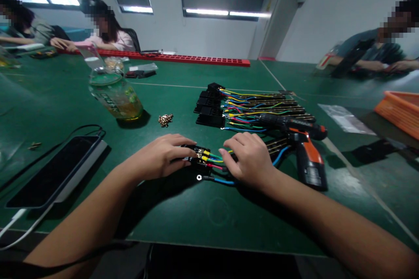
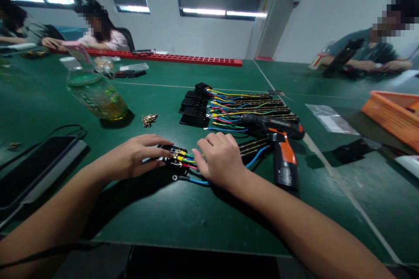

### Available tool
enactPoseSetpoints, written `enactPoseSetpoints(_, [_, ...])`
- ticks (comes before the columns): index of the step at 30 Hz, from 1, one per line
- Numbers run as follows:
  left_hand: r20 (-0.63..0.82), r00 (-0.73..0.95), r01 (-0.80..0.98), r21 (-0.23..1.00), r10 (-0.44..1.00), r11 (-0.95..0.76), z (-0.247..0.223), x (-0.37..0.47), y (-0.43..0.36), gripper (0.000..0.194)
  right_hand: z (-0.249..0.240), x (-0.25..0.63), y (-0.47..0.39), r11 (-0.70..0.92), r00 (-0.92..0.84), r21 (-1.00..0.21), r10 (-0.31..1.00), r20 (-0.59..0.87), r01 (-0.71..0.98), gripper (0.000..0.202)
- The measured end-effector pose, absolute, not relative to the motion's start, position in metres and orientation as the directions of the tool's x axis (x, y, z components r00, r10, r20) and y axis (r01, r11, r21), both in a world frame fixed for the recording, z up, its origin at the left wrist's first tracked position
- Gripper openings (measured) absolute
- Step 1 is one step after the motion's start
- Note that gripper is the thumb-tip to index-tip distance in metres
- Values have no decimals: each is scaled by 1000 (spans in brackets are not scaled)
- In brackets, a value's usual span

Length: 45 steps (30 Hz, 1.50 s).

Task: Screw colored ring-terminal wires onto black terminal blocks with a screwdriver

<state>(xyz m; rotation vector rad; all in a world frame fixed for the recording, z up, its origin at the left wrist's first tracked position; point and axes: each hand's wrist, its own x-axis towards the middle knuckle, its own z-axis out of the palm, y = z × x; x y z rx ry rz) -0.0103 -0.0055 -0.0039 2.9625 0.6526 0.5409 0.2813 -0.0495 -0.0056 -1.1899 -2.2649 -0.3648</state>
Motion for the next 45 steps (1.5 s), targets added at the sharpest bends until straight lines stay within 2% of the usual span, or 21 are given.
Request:
enactPoseSetpoints(11, [319,845,406,140,429,-903,-2,-9,-6,23,11,327,-54,467,-302,-86,690,657,880,24])
enactPoseSetpoints(15, [305,846,411,152,438,-899,-1,-9,-6,24,15,358,-58,443,-207,-173,683,700,880,20])
enactPoseSetpoints(18, [297,843,419,163,449,-893,-1,-9,-6,23,15,381,-61,395,-86,-303,718,691,867,18])
enactPoseSetpoints(23, [290,837,431,172,464,-886,0,-9,-6,23,15,409,-66,160,213,-556,810,546,816,25])
enactPoseSetpoints(26, [284,837,433,180,468,-883,0,-9,-6,23,13,420,-70,31,323,-623,834,447,782,26])
enactPoseSetpoints(32, [272,832,448,189,484,-874,0,-9,-6,23,7,438,-77,-103,436,-628,804,404,771,17])
enactPoseSetpoints(37, [273,834,442,189,480,-877,1,-9,-7,23,3,450,-74,-308,534,-637,823,195,707,34])
enactPoseSetpoints(39, [275,833,442,190,480,-877,1,-8,-7,23,0,456,-70,-352,513,-597,850,118,721,38])
enactPoseSetpoints(42, [274,834,441,191,479,-877,1,-8,-7,23,-5,466,-67,-324,412,-524,910,56,787,40])
enactPoseSetpoints(43, [274,834,440,191,478,-877,1,-9,-7,23,-7,469,-66,-310,383,-538,923,27,784,41])
enactPoseSetpoints(45, [273,834,441,192,479,-877,0,-9,-7,23,-9,472,-66,-309,359,-650,931,-59,695,43])
